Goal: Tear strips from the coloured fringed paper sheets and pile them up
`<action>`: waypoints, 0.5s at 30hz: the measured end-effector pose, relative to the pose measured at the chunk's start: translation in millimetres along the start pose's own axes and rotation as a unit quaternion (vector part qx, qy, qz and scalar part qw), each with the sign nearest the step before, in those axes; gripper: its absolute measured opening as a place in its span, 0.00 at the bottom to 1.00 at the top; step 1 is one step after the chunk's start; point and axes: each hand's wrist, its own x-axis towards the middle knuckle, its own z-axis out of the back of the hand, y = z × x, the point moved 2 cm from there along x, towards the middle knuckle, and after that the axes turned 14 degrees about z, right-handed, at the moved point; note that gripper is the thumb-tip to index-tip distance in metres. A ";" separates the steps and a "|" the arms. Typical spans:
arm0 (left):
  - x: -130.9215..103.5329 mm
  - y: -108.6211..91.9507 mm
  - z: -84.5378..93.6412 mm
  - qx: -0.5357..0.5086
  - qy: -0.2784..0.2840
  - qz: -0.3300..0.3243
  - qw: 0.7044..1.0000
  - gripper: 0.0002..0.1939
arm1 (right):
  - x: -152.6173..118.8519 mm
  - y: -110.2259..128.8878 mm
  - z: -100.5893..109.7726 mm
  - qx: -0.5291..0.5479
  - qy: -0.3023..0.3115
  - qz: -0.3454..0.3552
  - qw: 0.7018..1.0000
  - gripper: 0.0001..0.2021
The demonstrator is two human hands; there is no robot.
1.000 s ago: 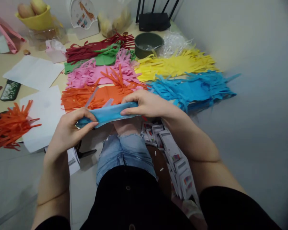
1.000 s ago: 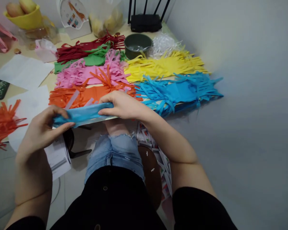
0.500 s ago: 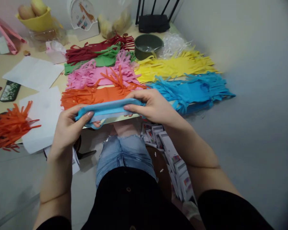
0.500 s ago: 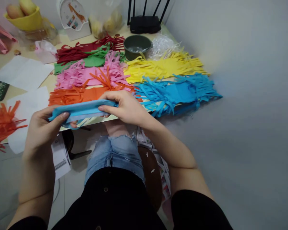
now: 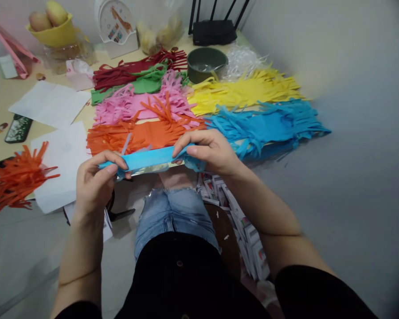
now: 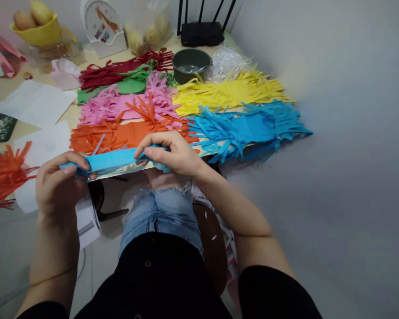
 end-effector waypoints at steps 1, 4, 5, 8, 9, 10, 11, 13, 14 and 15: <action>-1.4 0.6 0.8 0.039 -0.019 -0.015 0.999 0.10 | -0.5 0.8 -0.1 -0.016 -0.001 -0.005 1.000 0.15; -5.4 1.9 1.8 0.147 -0.078 -0.041 0.985 0.09 | -1.9 4.7 -1.7 -0.076 -0.019 0.001 0.997 0.13; -6.4 2.0 1.4 0.174 -0.089 -0.048 0.980 0.09 | -2.3 6.3 -2.6 -0.095 -0.024 0.006 0.995 0.12; -7.7 1.2 -0.5 0.265 -0.099 -0.061 0.957 0.13 | -3.9 9.9 -5.0 -0.154 -0.021 0.006 0.988 0.13; -7.9 1.0 -0.8 0.293 -0.100 -0.063 0.949 0.11 | -4.4 10.7 -5.6 -0.171 -0.015 0.004 0.985 0.10; -8.0 1.0 -0.8 0.312 -0.100 -0.062 0.943 0.08 | -4.9 11.3 -5.9 -0.183 -0.009 0.004 0.983 0.07; -8.1 1.3 -0.5 0.321 -0.098 -0.057 0.940 0.06 | -5.3 11.8 -6.0 -0.189 -0.007 0.007 0.982 0.05; -8.5 2.5 0.2 0.291 -0.085 -0.037 0.952 0.07 | -6.2 12.3 -6.1 -0.177 -0.013 0.013 0.984 0.03; -8.7 3.5 0.4 0.257 -0.076 -0.021 0.963 0.07 | -6.8 12.0 -6.3 -0.156 -0.019 0.011 0.988 0.04; -9.0 4.7 0.4 0.215 -0.065 -0.003 0.974 0.07 | -7.4 11.6 -6.7 -0.125 -0.026 0.006 0.992 0.04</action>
